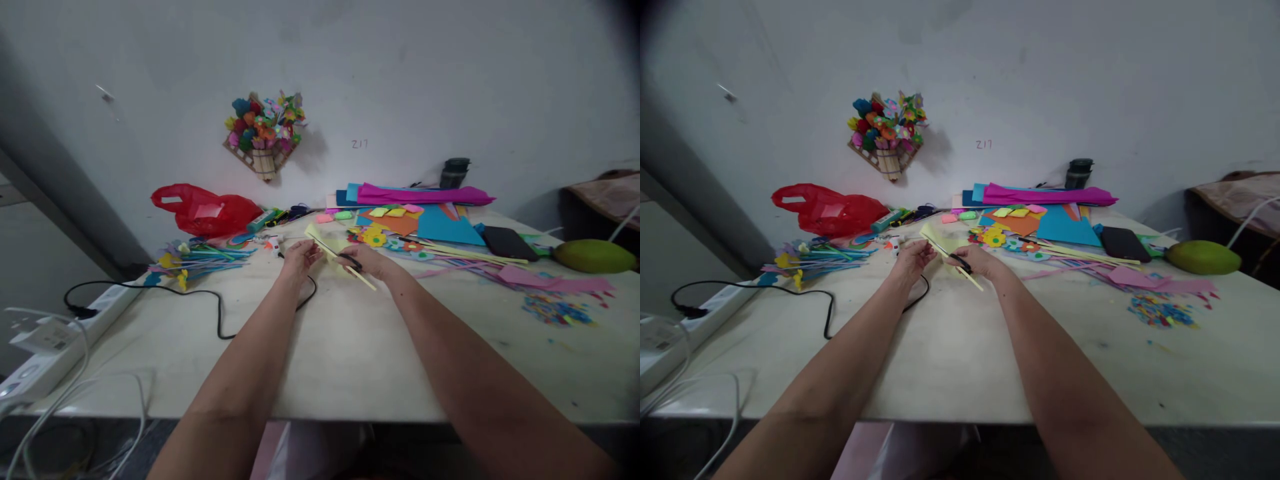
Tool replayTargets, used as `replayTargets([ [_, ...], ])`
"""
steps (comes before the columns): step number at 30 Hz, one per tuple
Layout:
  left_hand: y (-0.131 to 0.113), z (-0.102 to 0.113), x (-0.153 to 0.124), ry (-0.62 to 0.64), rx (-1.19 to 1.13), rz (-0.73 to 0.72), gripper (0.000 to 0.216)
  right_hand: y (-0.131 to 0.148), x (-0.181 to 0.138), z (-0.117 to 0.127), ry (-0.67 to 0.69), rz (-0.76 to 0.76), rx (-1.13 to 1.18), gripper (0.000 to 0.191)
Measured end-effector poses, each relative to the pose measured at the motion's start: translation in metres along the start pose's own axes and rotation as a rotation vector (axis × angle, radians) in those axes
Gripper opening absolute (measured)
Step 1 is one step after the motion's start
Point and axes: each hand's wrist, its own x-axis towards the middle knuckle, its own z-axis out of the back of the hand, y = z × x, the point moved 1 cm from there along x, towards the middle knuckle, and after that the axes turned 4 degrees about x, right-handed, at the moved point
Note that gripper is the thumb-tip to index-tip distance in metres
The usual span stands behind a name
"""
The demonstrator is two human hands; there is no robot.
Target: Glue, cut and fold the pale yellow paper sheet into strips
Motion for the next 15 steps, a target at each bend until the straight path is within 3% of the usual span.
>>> replayTargets([
  [15,-0.0007,-0.0048,-0.0038,0.053,0.078,0.001,0.011,0.002,-0.0025,0.0009,0.032,-0.023,0.004,0.036],
])
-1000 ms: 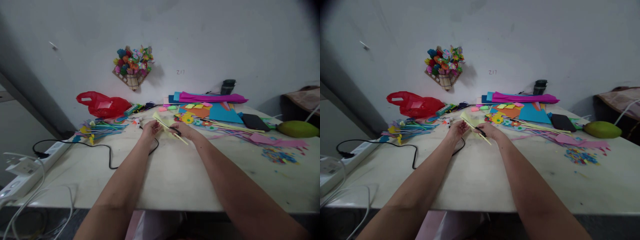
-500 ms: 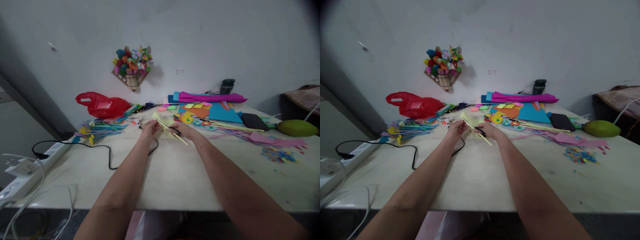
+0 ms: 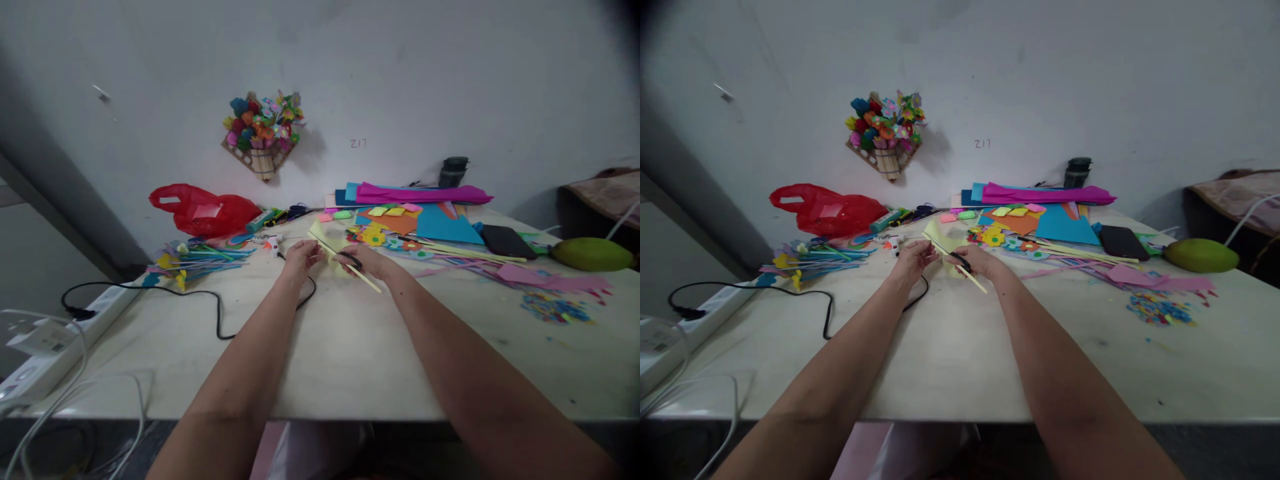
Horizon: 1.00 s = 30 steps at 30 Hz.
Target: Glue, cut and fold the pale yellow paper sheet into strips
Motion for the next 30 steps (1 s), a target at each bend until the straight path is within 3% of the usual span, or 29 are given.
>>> replayTargets([
  [30,-0.0002,0.0013,0.0001,-0.006,0.021,0.008,0.011,0.0023,0.0015,-0.0003,-0.049,0.055,-0.067,0.041],
])
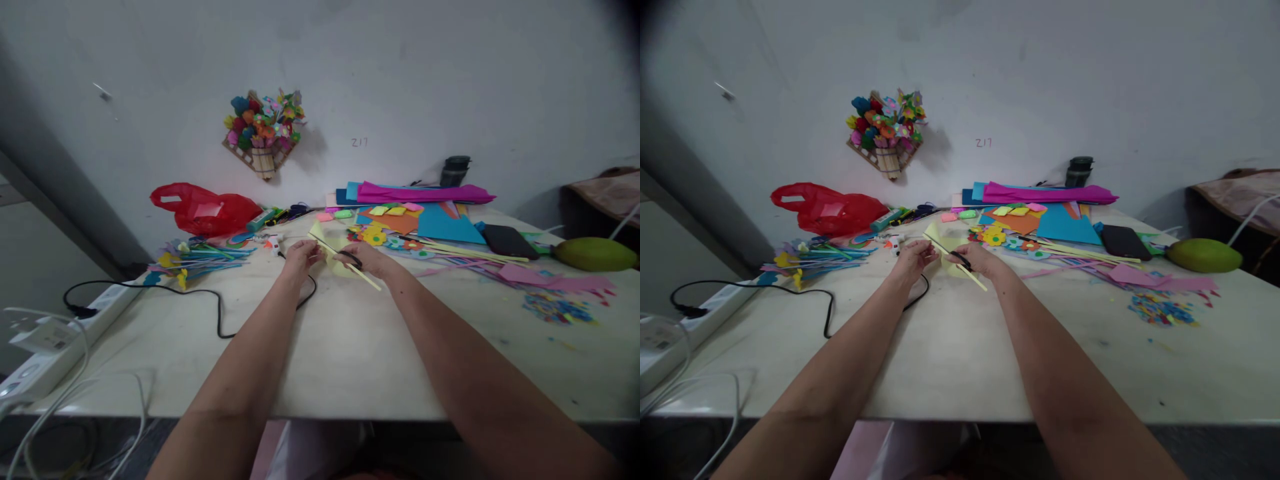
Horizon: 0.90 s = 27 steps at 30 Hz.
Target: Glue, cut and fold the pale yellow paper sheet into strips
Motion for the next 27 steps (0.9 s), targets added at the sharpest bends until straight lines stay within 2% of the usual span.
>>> replayTargets([
  [9,0.001,0.004,0.003,-0.049,-0.044,0.0,0.009,-0.002,-0.001,-0.002,0.014,-0.028,0.064,0.039],
  [27,0.004,0.001,0.003,0.012,-0.002,0.021,0.012,-0.011,0.001,0.001,0.078,-0.011,0.098,0.032],
])
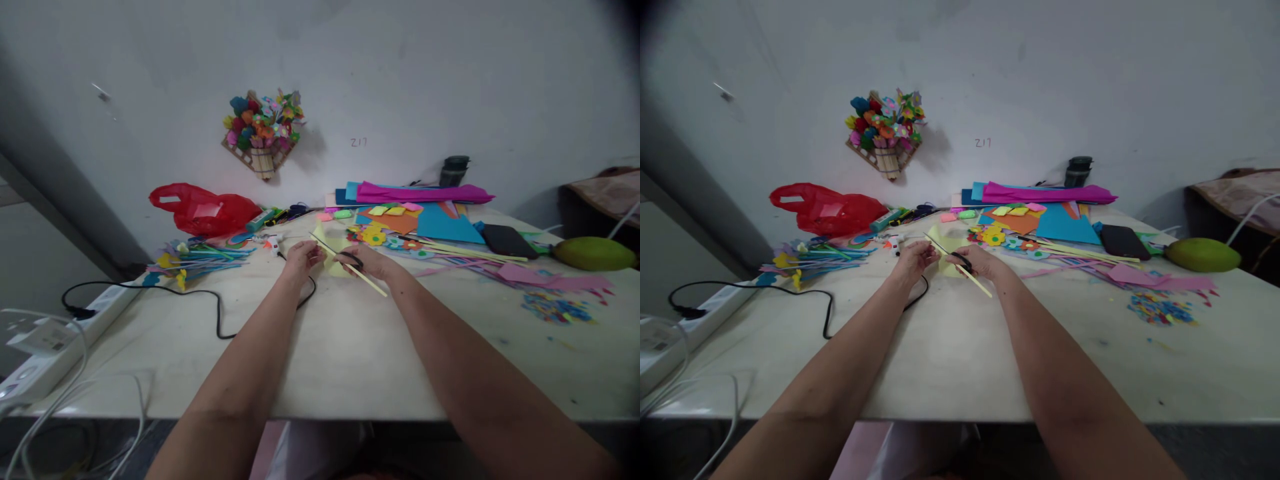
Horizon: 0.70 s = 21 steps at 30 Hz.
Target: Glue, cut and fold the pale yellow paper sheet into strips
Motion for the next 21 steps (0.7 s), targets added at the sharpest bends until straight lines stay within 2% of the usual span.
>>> replayTargets([
  [21,-0.0007,-0.0018,-0.0022,0.003,-0.003,-0.005,0.013,0.0048,0.0012,-0.0014,-0.059,0.001,-0.067,0.04],
])
